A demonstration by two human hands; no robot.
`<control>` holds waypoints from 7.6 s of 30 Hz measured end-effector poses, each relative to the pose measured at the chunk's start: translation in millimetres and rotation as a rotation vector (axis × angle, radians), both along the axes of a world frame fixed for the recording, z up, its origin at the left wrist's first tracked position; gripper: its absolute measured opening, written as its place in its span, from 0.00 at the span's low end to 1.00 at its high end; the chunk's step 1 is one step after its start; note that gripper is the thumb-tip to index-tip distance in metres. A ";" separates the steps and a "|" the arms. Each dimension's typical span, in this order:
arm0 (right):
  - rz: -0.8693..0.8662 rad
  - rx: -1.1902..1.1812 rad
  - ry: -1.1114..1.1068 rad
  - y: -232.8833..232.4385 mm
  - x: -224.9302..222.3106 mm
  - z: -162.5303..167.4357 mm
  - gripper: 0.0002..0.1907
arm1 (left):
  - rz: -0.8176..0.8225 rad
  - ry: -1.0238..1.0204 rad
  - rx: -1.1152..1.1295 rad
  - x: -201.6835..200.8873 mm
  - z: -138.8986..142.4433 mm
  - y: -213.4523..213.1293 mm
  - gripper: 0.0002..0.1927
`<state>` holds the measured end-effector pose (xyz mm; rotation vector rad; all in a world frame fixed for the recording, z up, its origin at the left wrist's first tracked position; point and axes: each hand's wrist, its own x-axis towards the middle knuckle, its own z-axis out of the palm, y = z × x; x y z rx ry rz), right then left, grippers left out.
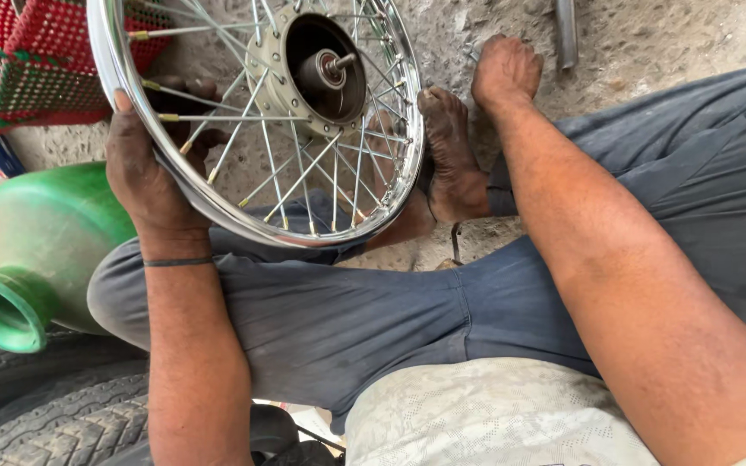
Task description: The person sits on the ground holding a motorcycle wheel rim on their lap and works on the hub and spokes by hand. They use a small hand tool on the rim and hub area, turning the wheel to reach different sides while continuing to work on it.
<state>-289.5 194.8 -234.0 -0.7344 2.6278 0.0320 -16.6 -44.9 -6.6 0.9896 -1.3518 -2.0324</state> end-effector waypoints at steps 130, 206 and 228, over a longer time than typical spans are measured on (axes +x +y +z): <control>-0.017 -1.078 -0.897 32.6 23.8 226.8 0.10 | -0.105 -0.382 -0.404 -68.2 41.8 170.0 0.22; 0.128 -0.787 -0.270 77.4 68.9 244.8 0.10 | -0.238 -0.178 -0.302 -51.0 15.6 174.0 0.24; -0.555 -1.262 -0.747 69.6 81.3 207.5 0.19 | -0.125 0.056 -0.361 -61.2 35.2 175.6 0.16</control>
